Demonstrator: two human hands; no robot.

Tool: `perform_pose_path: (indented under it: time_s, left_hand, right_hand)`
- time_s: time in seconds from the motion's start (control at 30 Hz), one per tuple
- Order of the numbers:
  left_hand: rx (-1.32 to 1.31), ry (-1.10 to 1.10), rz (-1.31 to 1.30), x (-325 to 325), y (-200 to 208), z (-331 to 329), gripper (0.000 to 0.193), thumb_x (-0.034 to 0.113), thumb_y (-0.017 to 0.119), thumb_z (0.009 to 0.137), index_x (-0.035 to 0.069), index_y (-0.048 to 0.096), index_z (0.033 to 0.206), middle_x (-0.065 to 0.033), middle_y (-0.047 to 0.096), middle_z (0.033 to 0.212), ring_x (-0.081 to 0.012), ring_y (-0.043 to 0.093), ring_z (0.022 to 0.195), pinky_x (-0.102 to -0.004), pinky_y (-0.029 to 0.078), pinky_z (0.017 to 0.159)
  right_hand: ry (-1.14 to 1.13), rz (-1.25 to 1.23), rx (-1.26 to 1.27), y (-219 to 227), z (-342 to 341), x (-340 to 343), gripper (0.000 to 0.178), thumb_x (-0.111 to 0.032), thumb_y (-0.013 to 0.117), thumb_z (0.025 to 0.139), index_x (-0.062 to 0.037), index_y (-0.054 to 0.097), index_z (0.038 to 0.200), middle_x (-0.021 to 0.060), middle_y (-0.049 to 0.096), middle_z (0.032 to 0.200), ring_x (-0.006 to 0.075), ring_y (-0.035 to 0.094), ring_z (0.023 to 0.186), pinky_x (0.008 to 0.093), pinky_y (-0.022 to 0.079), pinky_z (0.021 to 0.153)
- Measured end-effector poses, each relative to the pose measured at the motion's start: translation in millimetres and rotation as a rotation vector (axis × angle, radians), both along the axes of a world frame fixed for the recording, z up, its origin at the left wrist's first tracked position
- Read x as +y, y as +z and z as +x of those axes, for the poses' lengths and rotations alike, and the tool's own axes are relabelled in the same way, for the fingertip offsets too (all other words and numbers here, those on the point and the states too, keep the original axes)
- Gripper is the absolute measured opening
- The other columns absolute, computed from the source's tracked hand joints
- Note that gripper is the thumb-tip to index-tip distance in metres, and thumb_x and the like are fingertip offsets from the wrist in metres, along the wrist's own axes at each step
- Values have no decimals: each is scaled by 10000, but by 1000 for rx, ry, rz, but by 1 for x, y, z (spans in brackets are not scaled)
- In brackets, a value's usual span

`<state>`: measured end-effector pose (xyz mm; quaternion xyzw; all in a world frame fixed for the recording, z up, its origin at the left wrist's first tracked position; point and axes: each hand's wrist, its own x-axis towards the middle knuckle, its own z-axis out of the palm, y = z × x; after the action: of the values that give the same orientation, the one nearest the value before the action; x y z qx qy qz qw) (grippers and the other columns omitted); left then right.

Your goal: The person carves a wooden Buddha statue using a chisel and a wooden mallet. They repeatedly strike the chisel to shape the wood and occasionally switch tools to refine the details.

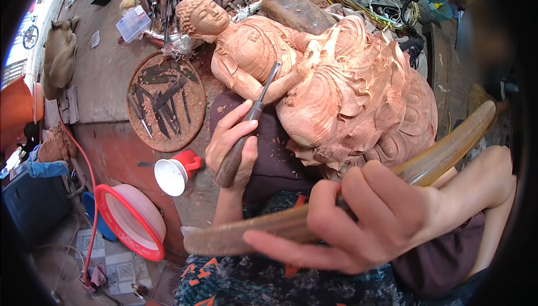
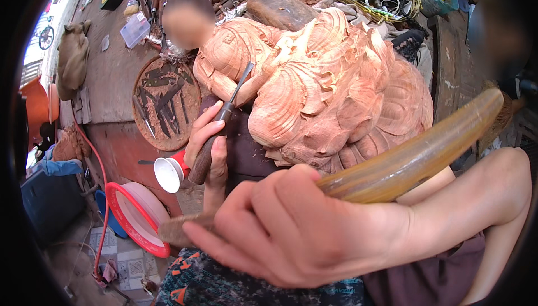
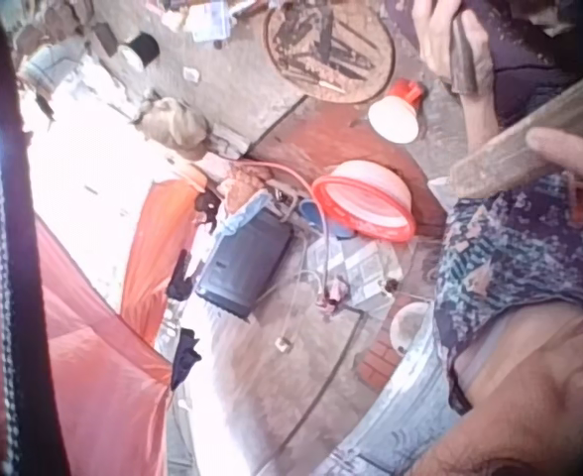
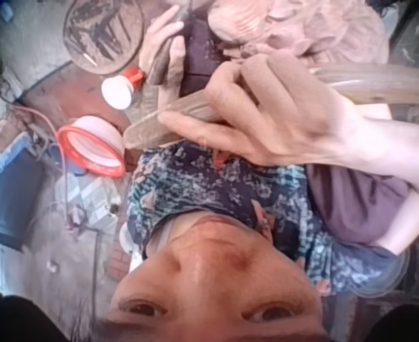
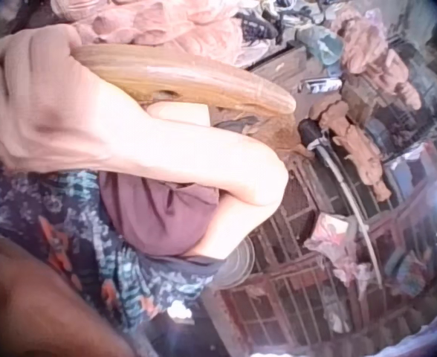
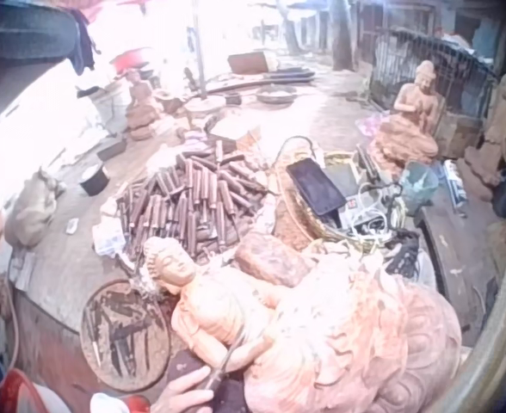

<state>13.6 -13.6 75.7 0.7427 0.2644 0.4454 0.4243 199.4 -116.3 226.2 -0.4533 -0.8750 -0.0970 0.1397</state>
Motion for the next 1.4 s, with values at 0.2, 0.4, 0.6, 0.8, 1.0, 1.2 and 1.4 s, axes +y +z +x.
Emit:
perform_pose_path:
  time_s: [0.2,0.4,0.6,0.8,1.0,1.2,1.4]
  left_hand:
    - [-207,111,-95,-13,-4,4,234,103,583,850,-31,624,1037,-297,570,1198,-372,591,1081,-425,472,944]
    - [26,86,-87,-17,13,2,246,128,618,814,-37,658,993,-283,616,1118,-338,632,1011,-389,508,880]
    - [57,57,-93,-9,22,0,228,112,621,794,-31,672,964,-275,624,1112,-333,635,1010,-384,500,891]
    - [-7,51,-196,-11,10,-5,204,91,628,793,-18,671,960,-272,620,1132,-336,627,1042,-388,489,921]
    - [-55,27,-235,-8,-3,-10,194,73,636,788,-12,670,959,-263,615,1153,-318,621,1061,-381,487,927]
    - [-35,39,-222,-7,-9,-8,190,45,634,769,-3,674,949,-237,619,1169,-297,626,1056,-359,492,917]
    - [12,42,-164,-9,-5,-3,186,23,617,763,2,669,940,-238,620,1161,-307,628,1052,-367,496,920]
  right_hand:
    - [-21,-68,-75,-2,8,2,500,-145,563,854,-295,557,1331,41,418,707,133,432,543,244,361,481]
    - [41,33,100,-6,8,5,505,-143,608,828,-336,581,1294,16,420,708,107,414,537,229,333,478]
    - [40,3,165,-7,8,3,522,-134,621,810,-337,582,1289,2,420,710,92,397,529,221,315,477]
    - [49,13,177,-10,5,5,551,-112,620,789,-330,578,1294,-4,400,700,87,369,523,219,288,473]
    - [48,-3,170,-9,0,7,522,-138,599,807,-296,576,1303,2,391,689,100,365,520,221,287,472]
    - [3,-30,28,-11,1,8,533,-174,602,801,-237,560,1329,26,399,680,117,392,520,233,317,467]
    - [33,-32,-94,0,0,10,513,-160,578,826,-190,548,1337,38,409,682,128,414,527,245,342,466]
